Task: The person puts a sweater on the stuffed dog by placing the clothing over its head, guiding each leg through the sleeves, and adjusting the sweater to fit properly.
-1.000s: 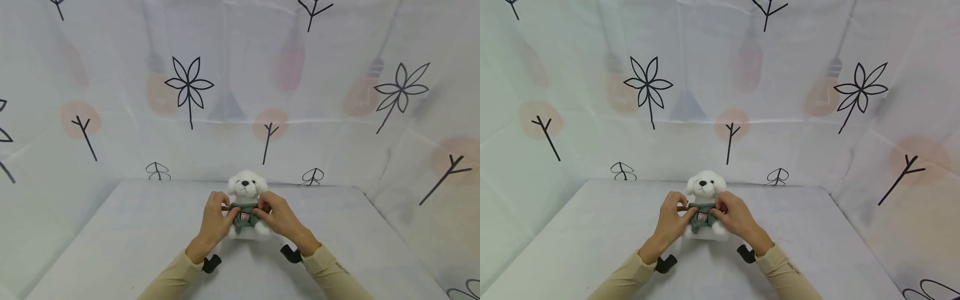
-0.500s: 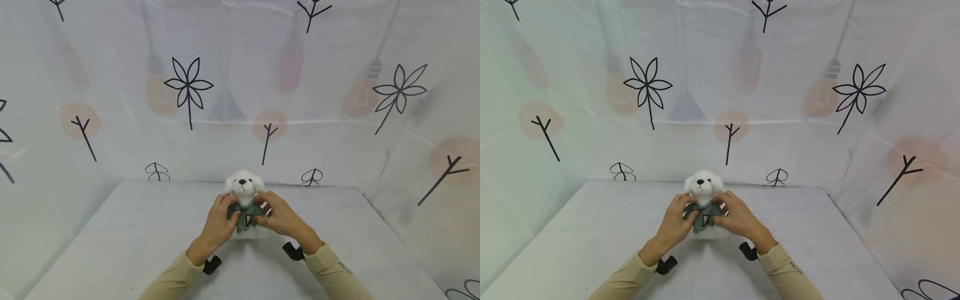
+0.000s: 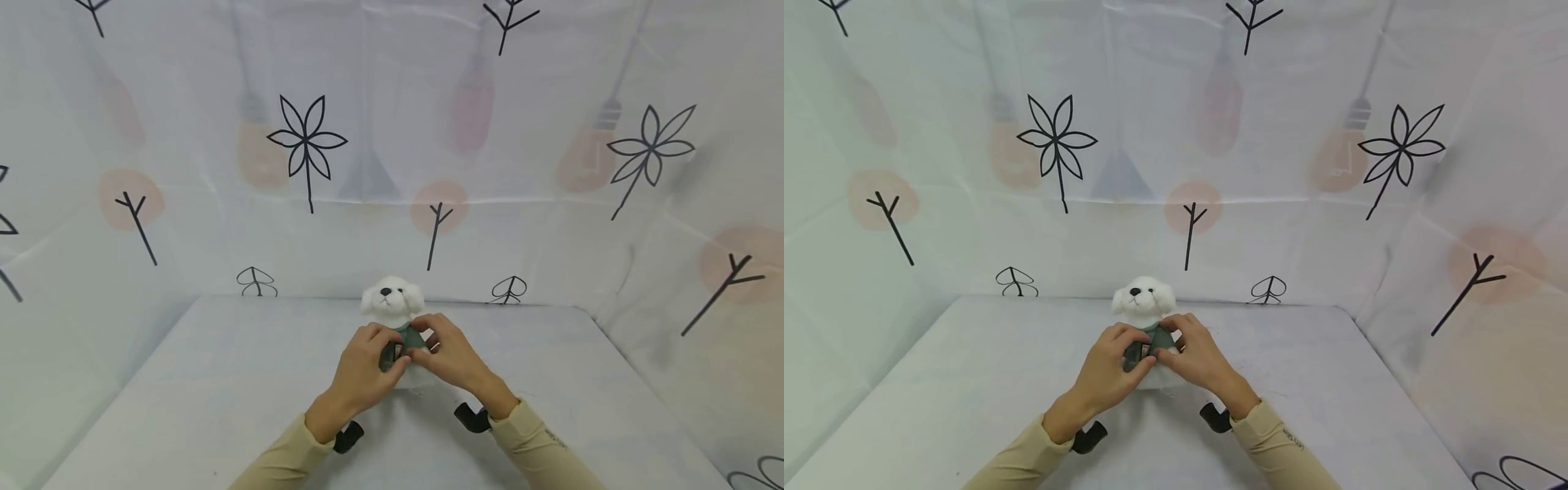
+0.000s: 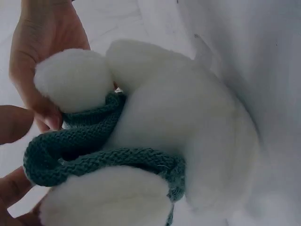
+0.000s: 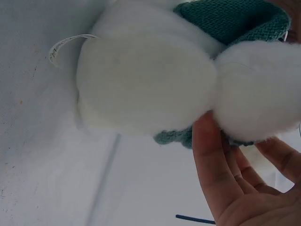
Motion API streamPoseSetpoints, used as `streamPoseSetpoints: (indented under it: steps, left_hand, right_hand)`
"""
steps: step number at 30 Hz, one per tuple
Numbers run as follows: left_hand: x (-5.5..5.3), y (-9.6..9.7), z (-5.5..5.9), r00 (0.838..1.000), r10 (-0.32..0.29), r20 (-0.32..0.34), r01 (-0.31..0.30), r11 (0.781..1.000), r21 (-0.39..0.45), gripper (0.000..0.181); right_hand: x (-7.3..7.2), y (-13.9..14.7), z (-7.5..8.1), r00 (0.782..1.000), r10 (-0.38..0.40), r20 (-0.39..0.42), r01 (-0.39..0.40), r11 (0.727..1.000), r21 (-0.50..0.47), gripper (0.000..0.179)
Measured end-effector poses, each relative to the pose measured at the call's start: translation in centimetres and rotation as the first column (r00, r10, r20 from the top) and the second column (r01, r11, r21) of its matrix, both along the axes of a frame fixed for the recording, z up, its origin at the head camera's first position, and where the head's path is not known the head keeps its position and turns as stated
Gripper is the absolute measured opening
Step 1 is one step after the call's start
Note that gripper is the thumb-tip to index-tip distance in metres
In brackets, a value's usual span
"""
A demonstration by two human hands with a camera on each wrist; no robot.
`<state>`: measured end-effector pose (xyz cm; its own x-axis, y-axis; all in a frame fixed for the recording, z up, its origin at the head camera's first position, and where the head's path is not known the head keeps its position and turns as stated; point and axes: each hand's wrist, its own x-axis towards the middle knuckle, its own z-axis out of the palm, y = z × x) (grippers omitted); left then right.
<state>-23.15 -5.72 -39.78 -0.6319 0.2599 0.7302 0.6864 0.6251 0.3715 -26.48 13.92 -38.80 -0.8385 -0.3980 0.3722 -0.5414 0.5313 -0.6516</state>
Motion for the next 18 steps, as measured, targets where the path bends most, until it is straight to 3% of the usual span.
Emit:
streamPoseSetpoints:
  steps: [4, 10, 18]
  left_hand:
    - [-0.15, -0.28, -0.03, 0.998, 0.058, 0.027, -0.058, 0.998, -0.029, 0.026]
    - [-0.58, -0.72, -0.09, 0.993, 0.115, 0.009, -0.114, 0.990, -0.084, 0.029]
    - [-0.17, -0.66, 0.42, 0.998, 0.019, 0.064, -0.023, 0.998, 0.059, 0.022]
  right_hand:
    - [0.12, -0.09, 0.16, 0.998, 0.033, 0.045, -0.033, 0.999, 0.005, 0.051]
    - [0.13, -0.24, 0.13, 0.996, 0.055, 0.068, -0.056, 0.998, 0.011, 0.053]
    - [0.09, -0.37, -0.27, 0.996, 0.069, 0.047, -0.069, 0.998, -0.006, 0.060]
